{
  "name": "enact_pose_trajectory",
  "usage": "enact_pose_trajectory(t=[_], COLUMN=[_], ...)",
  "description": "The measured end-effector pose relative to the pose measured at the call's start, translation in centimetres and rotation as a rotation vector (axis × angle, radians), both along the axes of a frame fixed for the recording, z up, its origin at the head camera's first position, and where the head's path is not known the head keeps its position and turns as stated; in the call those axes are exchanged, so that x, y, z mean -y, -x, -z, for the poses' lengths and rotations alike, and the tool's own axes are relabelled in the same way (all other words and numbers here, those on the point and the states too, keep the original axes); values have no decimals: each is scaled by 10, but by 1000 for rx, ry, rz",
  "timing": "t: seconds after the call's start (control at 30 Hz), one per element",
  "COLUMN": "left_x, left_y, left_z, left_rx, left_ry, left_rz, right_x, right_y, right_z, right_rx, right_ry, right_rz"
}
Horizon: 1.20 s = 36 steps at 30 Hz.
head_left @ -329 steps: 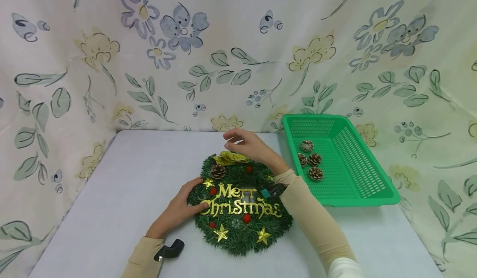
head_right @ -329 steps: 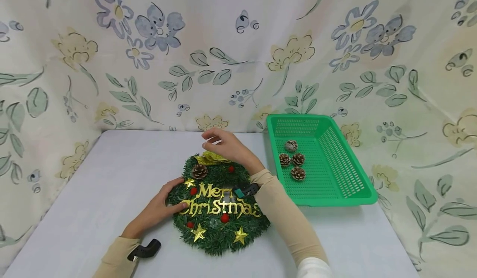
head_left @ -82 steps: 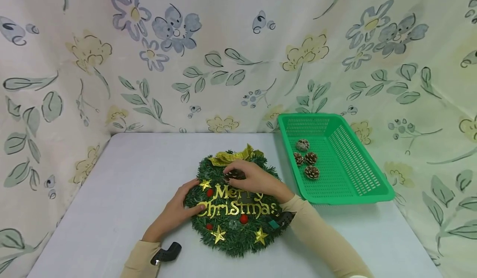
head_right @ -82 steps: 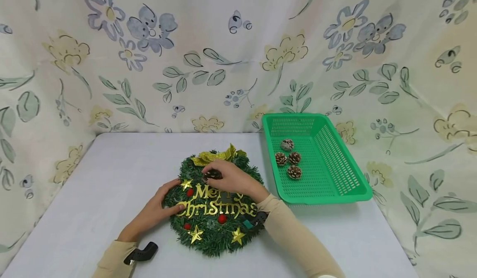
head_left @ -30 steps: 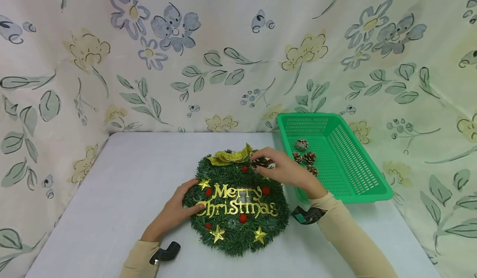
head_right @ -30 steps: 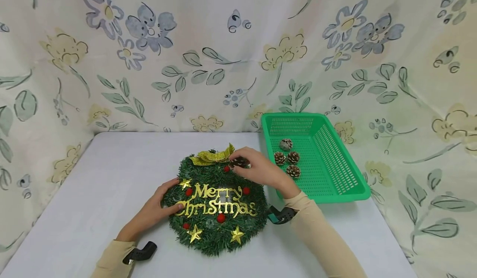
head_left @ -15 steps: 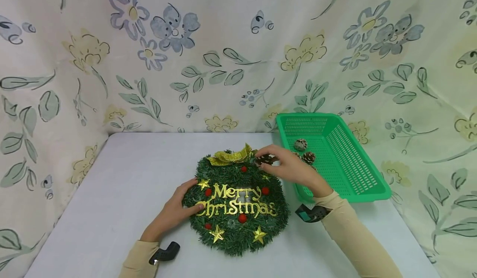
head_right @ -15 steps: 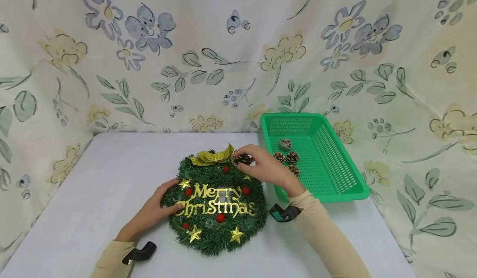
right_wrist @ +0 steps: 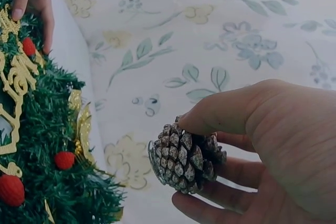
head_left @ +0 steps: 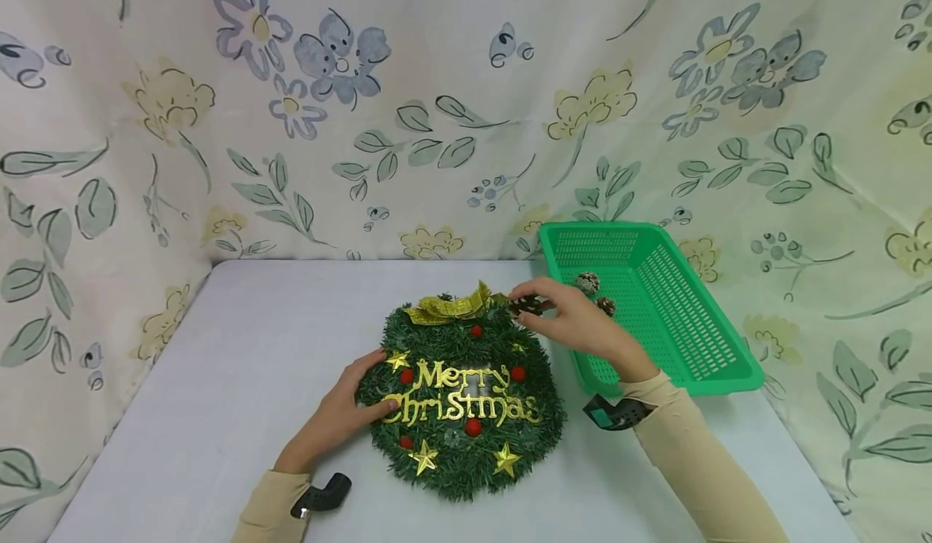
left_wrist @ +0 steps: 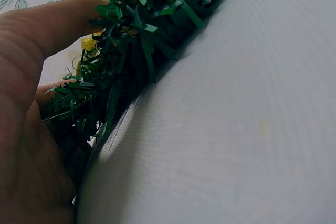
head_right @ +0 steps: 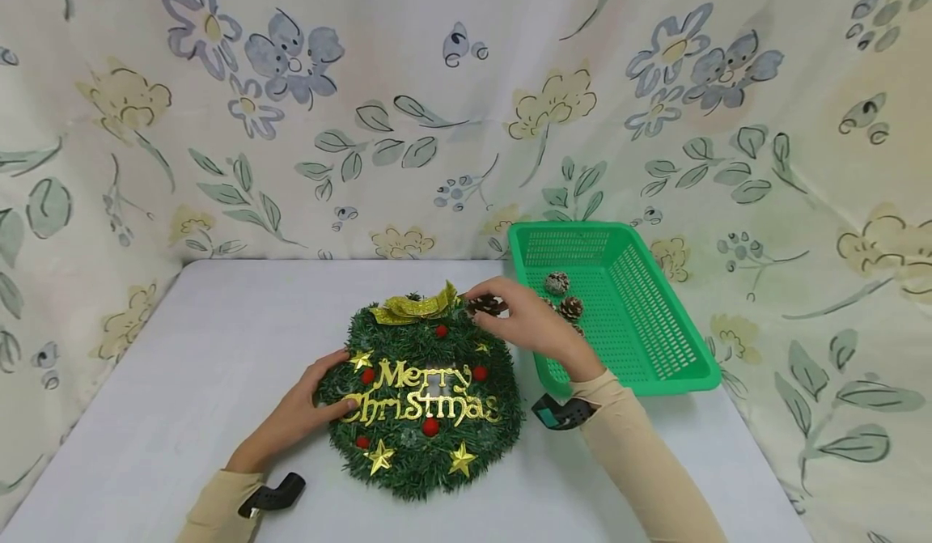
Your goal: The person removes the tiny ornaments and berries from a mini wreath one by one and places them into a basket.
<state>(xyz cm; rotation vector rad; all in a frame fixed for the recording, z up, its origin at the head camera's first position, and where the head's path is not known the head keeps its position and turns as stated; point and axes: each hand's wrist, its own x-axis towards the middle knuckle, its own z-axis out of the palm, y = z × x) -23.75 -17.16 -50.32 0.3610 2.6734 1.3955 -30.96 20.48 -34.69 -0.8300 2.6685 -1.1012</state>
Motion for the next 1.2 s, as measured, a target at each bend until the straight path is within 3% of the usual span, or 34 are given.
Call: enact_pose_trajectory(t=[0.6, 0.97, 1.2], left_x=[1, 0, 0], left_y=[1, 0, 0], left_z=[2, 2, 1], left_rx=[-12, -5, -2], left_ry=[3, 1, 5], left_rz=[3, 2, 1], right_x=[-20, -36, -46], right_y=[10, 17, 18], right_z=[1, 1, -1], right_rx=[-22, 8, 78], right_ry=[24, 17, 34], right_rz=[47, 113, 155])
